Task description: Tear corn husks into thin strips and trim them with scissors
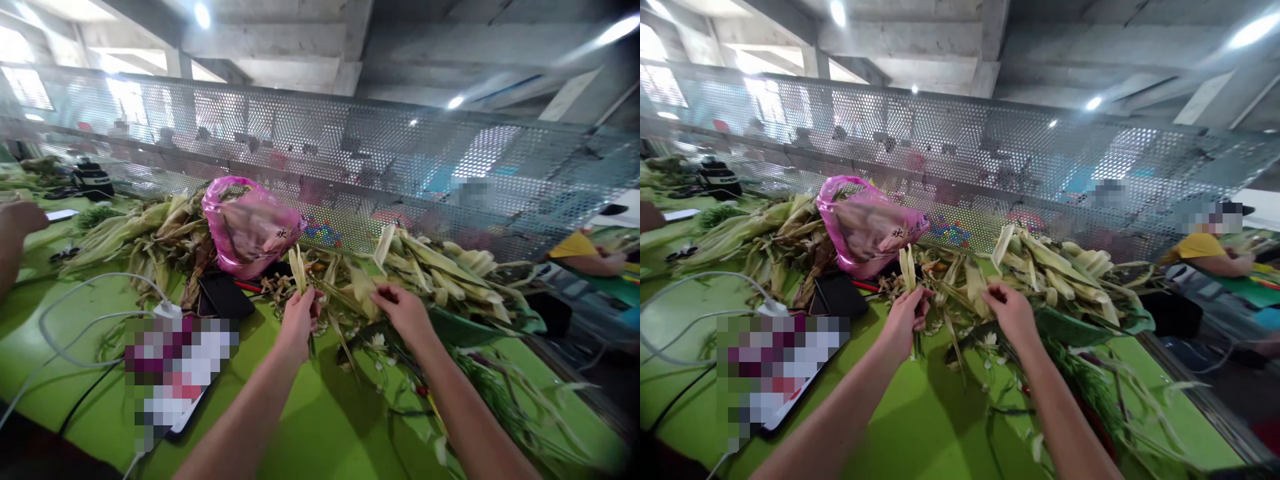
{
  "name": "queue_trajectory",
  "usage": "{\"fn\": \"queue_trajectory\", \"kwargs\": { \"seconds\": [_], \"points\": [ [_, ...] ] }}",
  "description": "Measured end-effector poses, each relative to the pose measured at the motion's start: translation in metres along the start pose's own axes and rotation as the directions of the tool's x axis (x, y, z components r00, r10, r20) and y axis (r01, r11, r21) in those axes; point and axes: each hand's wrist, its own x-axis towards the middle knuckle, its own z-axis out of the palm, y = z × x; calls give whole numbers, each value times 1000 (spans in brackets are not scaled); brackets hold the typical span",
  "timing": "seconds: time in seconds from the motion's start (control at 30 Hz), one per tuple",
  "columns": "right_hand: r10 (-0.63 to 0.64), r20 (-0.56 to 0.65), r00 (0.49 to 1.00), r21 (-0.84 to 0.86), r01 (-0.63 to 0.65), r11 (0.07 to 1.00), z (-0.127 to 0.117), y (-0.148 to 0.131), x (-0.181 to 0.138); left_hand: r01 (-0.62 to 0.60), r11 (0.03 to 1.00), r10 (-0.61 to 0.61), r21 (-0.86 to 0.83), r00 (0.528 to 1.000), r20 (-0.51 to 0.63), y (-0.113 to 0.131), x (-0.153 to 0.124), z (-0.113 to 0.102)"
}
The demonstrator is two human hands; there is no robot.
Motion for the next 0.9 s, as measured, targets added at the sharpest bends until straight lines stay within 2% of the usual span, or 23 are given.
{"fn": "queue_trajectory", "kwargs": {
  "seconds": [0.13, 0.23, 0.3, 0.5, 0.6, 0.7, 0.8, 0.9],
  "points": [
    [26, 11, 1000, 205, -28, 978, -9, -11, -5, 19, 998, -19, 57, 1000, 4, -3, -1, 0],
    [82, 104, 991, 433, -120, 894, -5, -25, -14, 15, 992, -22, 127, 998, 53, -6, -3, 1],
    [99, 155, 983, 521, -167, 837, 0, -35, -21, 5, 986, -18, 165, 997, 72, -8, -5, 2],
    [44, 246, 968, 508, -167, 845, 9, -51, -38, -14, 984, -13, 178, 988, 151, -4, -9, 7],
    [44, 281, 959, 482, -181, 857, 10, -52, -44, -30, 987, 6, 157, 988, 151, 0, -12, 9],
    [64, 309, 949, 448, -205, 870, 10, -56, -49, -59, 988, 40, 142, 990, 136, 1, -13, 10],
    [111, 302, 947, 420, -237, 876, 13, -61, -53, -104, 982, 76, 156, 981, 176, 0, -13, 11],
    [160, 316, 935, 440, -294, 849, 16, -63, -55, -86, 980, 48, 180, 977, 206, 0, -12, 11]
  ]
}}
